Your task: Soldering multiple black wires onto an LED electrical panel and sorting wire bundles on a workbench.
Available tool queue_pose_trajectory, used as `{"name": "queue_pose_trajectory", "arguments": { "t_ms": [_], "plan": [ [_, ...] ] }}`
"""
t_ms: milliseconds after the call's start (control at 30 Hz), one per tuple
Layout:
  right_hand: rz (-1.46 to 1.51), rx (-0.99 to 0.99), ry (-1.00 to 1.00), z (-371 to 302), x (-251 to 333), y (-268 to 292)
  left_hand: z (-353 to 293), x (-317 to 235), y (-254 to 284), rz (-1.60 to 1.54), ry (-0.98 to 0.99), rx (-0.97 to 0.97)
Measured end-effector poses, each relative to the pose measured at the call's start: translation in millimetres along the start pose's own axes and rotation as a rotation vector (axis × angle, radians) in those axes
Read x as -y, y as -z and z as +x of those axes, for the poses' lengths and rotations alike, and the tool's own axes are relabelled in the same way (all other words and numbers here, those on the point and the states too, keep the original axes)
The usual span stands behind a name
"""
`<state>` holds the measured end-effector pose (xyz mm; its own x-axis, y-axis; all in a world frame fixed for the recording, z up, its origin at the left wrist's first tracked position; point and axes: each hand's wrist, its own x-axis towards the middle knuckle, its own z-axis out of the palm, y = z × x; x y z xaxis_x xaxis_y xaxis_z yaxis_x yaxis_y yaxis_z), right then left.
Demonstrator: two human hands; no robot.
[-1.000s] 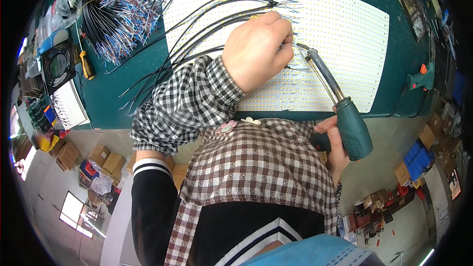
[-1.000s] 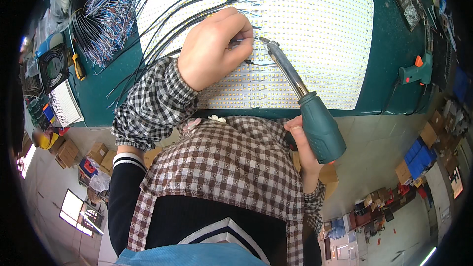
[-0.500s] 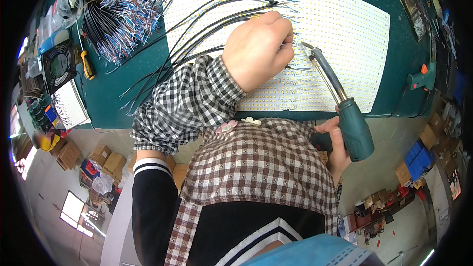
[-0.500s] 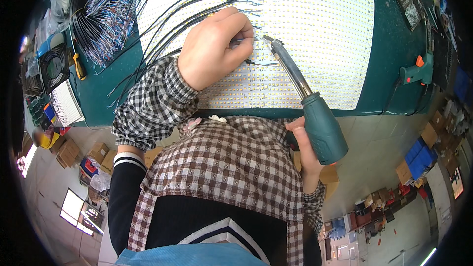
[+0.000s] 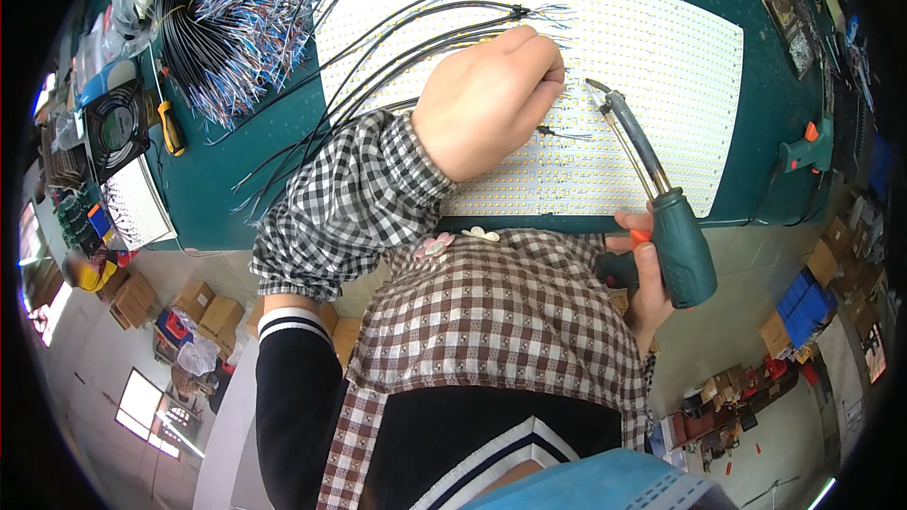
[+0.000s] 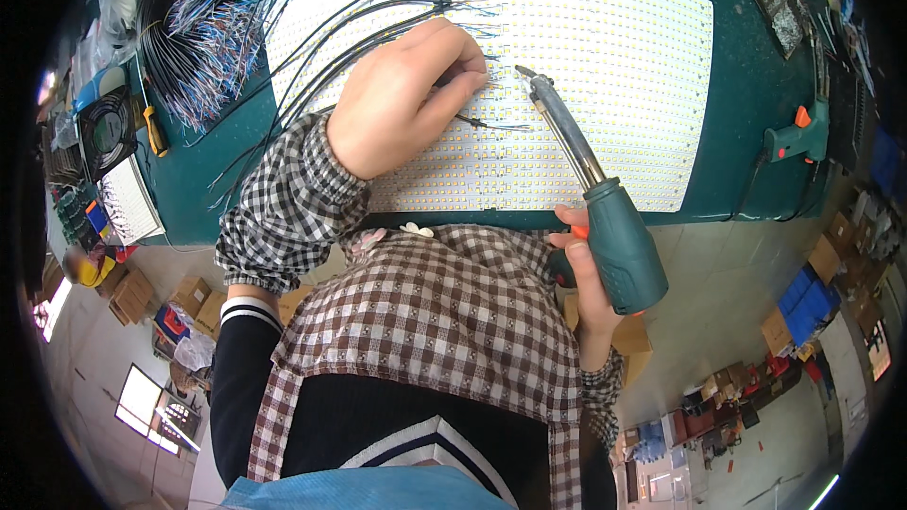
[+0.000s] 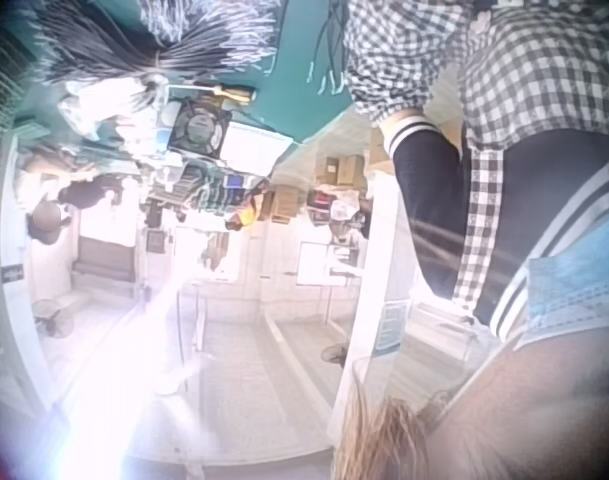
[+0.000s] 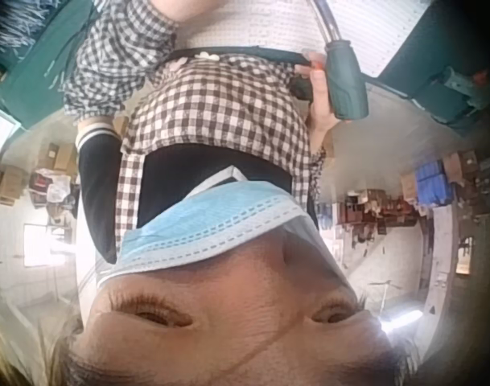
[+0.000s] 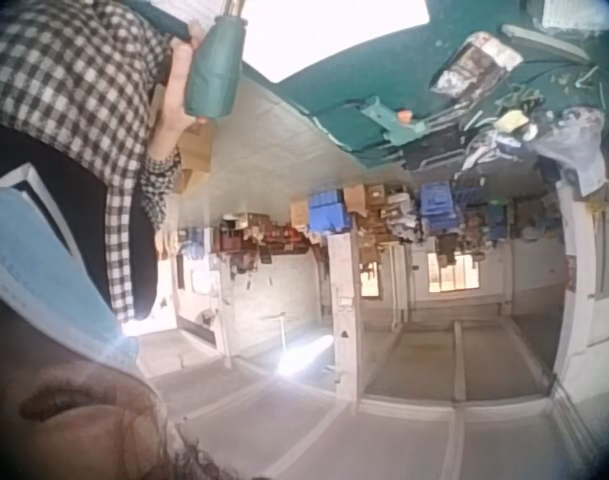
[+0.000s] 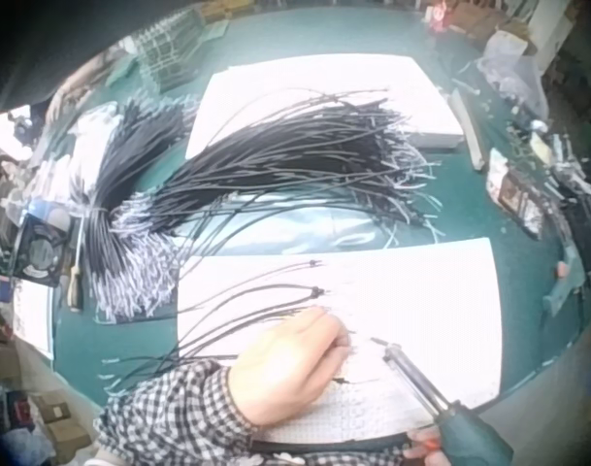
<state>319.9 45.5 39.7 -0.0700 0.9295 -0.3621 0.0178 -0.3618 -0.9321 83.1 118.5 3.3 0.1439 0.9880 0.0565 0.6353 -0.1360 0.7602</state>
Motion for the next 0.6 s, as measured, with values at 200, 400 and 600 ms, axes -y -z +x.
{"name": "queue_pose_trajectory", "arguments": {
  "t_ms": [200, 400, 600],
  "plan": [
    [-0.047, 0.044, 0.007, 0.7, 4.2, 4.1, 11.6, 2.2, 3.6, 0.031, 0.027, 0.155],
    [-0.024, 0.051, -0.018, 0.0, 4.4, 3.5, 12.6, 0.3, 7.4, 0.083, -0.009, 0.166],
    [-0.028, 0.048, -0.020, -0.2, 4.5, 3.6, 17.5, -0.6, 9.0, 0.118, -0.035, 0.198]
  ]
}}
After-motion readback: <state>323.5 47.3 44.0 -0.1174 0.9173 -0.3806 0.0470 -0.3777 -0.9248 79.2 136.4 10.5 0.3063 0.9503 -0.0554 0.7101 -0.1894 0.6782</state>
